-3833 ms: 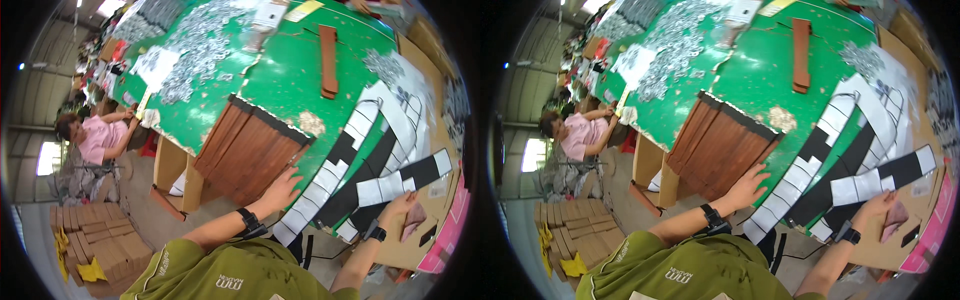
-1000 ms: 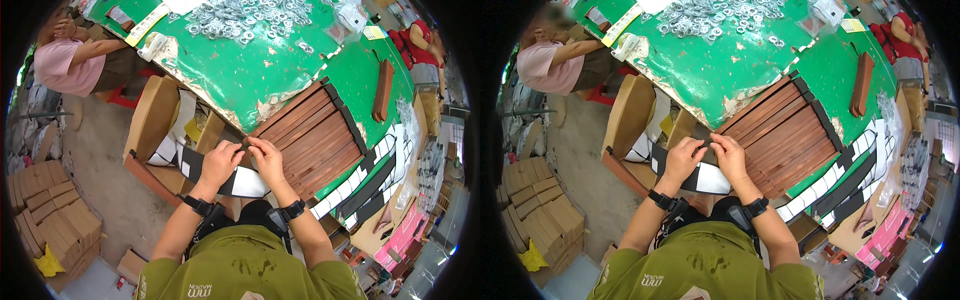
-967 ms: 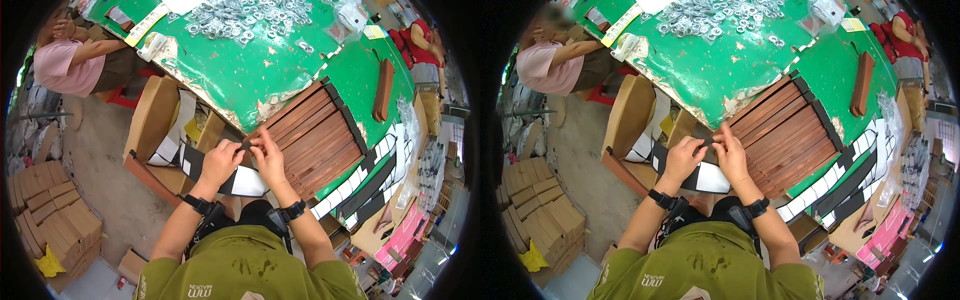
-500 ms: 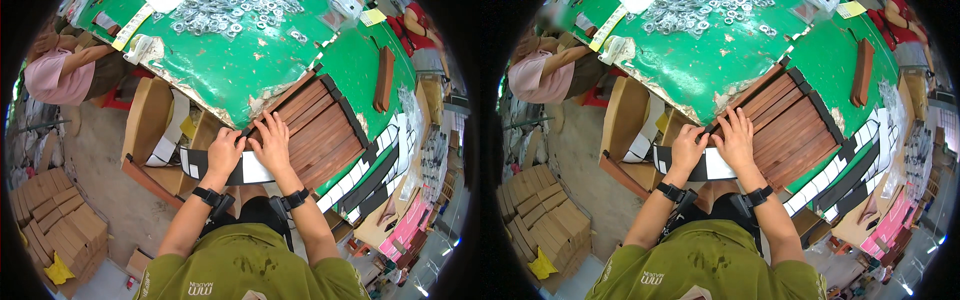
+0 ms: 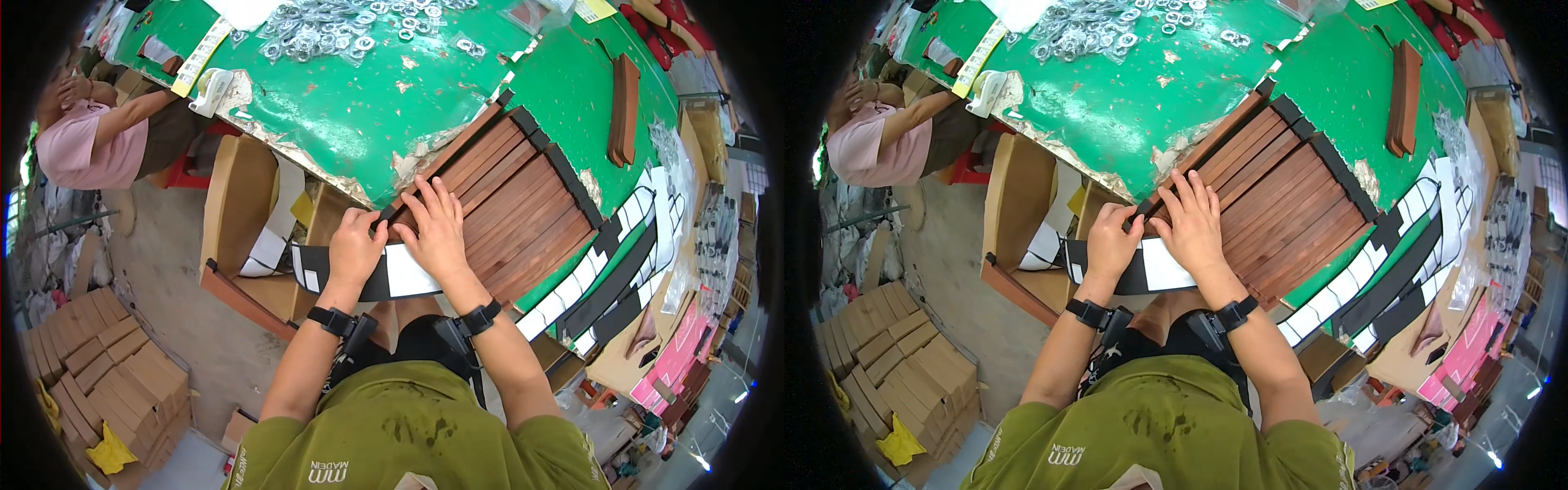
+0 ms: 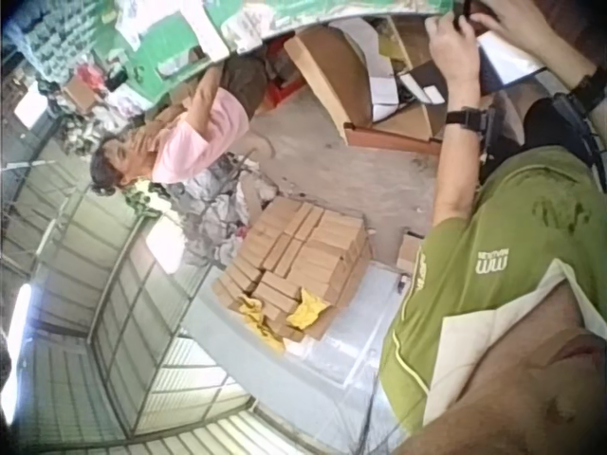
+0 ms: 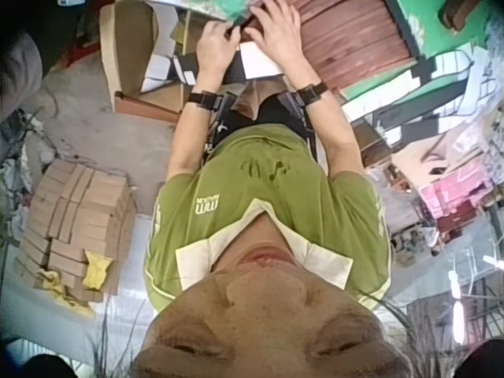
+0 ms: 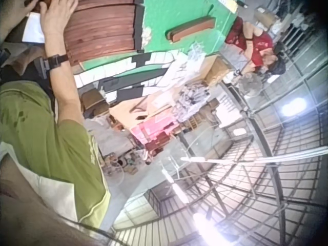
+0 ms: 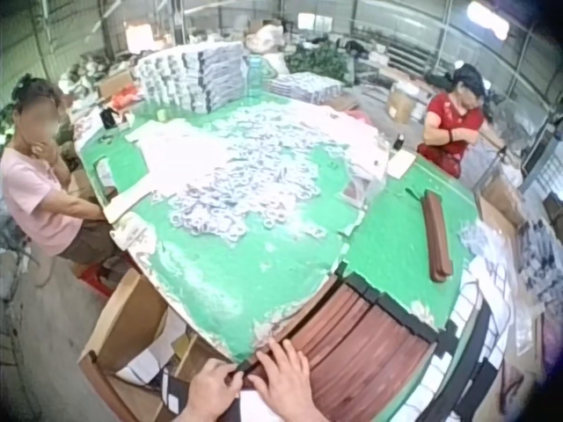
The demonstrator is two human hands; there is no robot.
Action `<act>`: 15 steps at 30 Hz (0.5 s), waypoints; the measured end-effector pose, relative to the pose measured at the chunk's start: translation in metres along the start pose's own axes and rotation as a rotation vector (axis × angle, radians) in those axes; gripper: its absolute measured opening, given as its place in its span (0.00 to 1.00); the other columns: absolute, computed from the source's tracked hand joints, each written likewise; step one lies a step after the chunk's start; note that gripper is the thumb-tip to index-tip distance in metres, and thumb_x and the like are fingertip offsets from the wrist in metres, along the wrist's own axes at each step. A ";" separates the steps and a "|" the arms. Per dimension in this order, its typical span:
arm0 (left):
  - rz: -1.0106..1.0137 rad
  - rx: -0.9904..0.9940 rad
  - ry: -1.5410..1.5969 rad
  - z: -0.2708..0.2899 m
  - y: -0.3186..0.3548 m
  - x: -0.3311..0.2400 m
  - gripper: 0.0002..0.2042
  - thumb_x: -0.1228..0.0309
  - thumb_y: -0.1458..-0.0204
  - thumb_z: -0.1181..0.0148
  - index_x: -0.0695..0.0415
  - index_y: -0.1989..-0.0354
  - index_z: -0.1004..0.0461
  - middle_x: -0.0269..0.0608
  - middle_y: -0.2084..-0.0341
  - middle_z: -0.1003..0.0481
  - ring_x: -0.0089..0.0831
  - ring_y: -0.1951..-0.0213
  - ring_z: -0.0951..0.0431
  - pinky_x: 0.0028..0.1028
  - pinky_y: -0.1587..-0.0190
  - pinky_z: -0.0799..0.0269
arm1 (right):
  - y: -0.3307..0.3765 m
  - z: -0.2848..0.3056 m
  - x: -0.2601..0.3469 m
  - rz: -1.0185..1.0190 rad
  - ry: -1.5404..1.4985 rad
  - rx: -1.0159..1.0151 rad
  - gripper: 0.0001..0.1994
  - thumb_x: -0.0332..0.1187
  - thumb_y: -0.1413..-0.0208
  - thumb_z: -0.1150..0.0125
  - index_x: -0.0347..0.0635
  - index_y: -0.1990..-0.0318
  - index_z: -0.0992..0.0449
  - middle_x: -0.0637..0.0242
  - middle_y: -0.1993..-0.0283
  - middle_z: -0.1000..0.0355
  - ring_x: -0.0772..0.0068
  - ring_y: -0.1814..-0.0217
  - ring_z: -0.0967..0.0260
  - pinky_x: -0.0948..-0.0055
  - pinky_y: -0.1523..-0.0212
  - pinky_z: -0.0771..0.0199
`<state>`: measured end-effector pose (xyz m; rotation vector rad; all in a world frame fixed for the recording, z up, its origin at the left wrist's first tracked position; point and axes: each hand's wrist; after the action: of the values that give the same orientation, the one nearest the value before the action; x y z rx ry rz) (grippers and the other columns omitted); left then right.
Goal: Assembling wood slats into a panel using adhesive strips.
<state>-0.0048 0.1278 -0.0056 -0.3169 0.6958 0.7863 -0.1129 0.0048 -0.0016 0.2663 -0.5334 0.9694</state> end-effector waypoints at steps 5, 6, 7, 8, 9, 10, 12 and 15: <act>-0.010 -0.017 0.053 -0.003 0.002 0.003 0.09 0.73 0.51 0.34 0.63 0.63 0.21 0.43 0.67 0.24 0.38 0.74 0.22 0.32 0.70 0.25 | 0.000 -0.001 -0.002 0.014 0.000 -0.019 0.25 0.40 0.50 0.31 0.44 0.44 0.26 0.60 0.29 0.43 0.51 0.25 0.52 0.47 0.29 0.52; -0.009 -0.015 0.052 -0.003 0.002 0.004 0.09 0.73 0.51 0.34 0.63 0.63 0.21 0.43 0.67 0.24 0.38 0.74 0.22 0.32 0.70 0.25 | 0.000 -0.001 -0.002 0.023 0.002 -0.029 0.25 0.40 0.50 0.31 0.44 0.44 0.26 0.60 0.30 0.42 0.51 0.25 0.52 0.47 0.29 0.52; -0.031 -0.020 0.042 -0.003 0.002 0.004 0.09 0.73 0.51 0.34 0.63 0.63 0.21 0.43 0.67 0.24 0.37 0.74 0.22 0.32 0.70 0.25 | -0.001 -0.001 -0.002 0.022 0.001 -0.028 0.25 0.40 0.50 0.31 0.44 0.44 0.26 0.60 0.30 0.42 0.51 0.25 0.52 0.47 0.29 0.52; -0.053 -0.025 0.032 -0.003 0.001 0.004 0.09 0.73 0.51 0.34 0.63 0.62 0.21 0.43 0.67 0.24 0.36 0.75 0.22 0.31 0.71 0.25 | -0.001 -0.002 -0.003 0.024 0.003 -0.033 0.25 0.40 0.51 0.31 0.44 0.44 0.26 0.60 0.30 0.42 0.51 0.25 0.52 0.47 0.29 0.52; -0.052 -0.024 0.031 -0.003 0.001 0.005 0.09 0.73 0.51 0.34 0.63 0.62 0.21 0.43 0.67 0.24 0.36 0.75 0.22 0.31 0.71 0.25 | -0.001 -0.002 -0.003 0.028 0.006 -0.038 0.26 0.40 0.51 0.31 0.43 0.44 0.26 0.59 0.30 0.42 0.51 0.25 0.51 0.47 0.29 0.51; -0.056 -0.015 0.031 -0.003 0.001 0.006 0.09 0.74 0.51 0.34 0.63 0.62 0.21 0.43 0.67 0.24 0.36 0.75 0.22 0.31 0.71 0.25 | -0.001 -0.002 -0.002 0.028 0.005 -0.038 0.26 0.40 0.51 0.31 0.43 0.44 0.26 0.59 0.30 0.42 0.51 0.25 0.51 0.47 0.29 0.51; -0.060 -0.005 0.032 -0.003 0.002 0.006 0.09 0.74 0.51 0.34 0.63 0.62 0.21 0.43 0.67 0.24 0.35 0.75 0.23 0.30 0.71 0.25 | 0.000 -0.002 -0.002 0.026 0.006 -0.044 0.26 0.40 0.51 0.31 0.43 0.44 0.26 0.59 0.30 0.42 0.51 0.26 0.51 0.47 0.30 0.51; -0.096 -0.035 0.050 -0.004 0.003 0.007 0.09 0.75 0.52 0.33 0.63 0.62 0.21 0.43 0.66 0.24 0.35 0.76 0.23 0.30 0.72 0.25 | 0.000 -0.002 -0.003 0.033 -0.012 -0.041 0.26 0.40 0.51 0.31 0.43 0.44 0.26 0.59 0.30 0.42 0.51 0.26 0.51 0.47 0.30 0.51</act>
<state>-0.0056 0.1320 -0.0136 -0.4005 0.7092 0.7015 -0.1135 0.0035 -0.0044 0.2273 -0.5691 0.9881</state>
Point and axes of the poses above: each hand's wrist, its own y-axis away from the middle knuckle, its own z-axis out of the back of the hand, x = y × z
